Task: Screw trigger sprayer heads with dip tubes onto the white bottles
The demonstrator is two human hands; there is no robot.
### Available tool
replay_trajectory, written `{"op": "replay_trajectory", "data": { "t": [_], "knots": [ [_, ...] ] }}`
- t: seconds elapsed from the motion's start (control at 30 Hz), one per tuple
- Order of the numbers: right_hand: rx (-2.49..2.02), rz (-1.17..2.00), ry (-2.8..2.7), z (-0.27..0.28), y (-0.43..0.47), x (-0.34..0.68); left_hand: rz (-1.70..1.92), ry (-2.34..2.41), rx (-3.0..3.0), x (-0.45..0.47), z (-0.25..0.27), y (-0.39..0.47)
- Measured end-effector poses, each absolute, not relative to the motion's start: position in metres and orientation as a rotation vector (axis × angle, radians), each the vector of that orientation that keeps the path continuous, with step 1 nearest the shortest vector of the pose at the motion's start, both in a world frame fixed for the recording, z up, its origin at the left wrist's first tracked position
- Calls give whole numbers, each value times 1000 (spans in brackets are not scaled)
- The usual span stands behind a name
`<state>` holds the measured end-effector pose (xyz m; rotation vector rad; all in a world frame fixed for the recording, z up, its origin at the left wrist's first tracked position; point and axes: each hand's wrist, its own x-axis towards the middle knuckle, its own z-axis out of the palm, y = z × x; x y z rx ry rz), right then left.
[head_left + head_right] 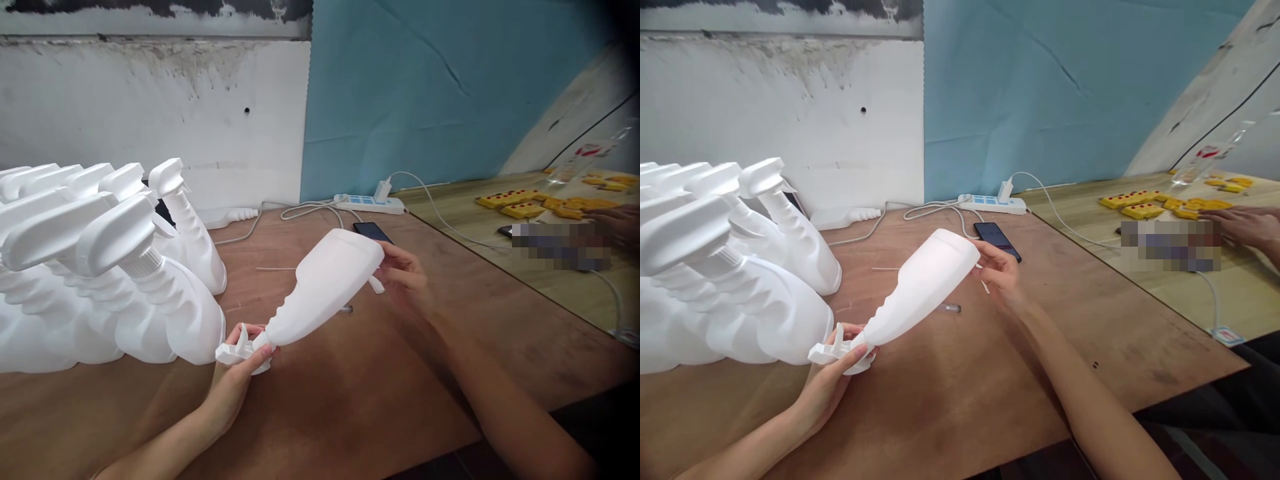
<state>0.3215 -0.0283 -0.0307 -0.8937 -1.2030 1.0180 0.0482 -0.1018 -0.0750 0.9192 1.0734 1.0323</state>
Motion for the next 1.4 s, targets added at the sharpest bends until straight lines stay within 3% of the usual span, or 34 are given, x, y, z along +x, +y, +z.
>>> {"op": "replay_trajectory", "data": {
  "t": [0.27, 0.47, 0.9, 1.1, 1.27, 1.4],
  "knots": [
    [-891, 892, -1156, -44, -21, 325, 989, 1046, 926, 44, -77, -104],
    [-826, 1092, -1231, -40, -23, 328, 981, 1020, 937, 41, -79, -104],
    [-860, 842, -1290, -53, -14, 331, 942, 998, 938, 41, -77, -103],
    [-904, 971, -1240, -57, -15, 327, 907, 1063, 1020, 41, -77, -105],
    [-1115, 870, -1277, -63, -13, 327, 919, 1065, 1021, 42, -78, -105],
    [-996, 996, -1106, -54, -15, 325, 935, 1034, 940, 43, -76, -104]
  ]
}}
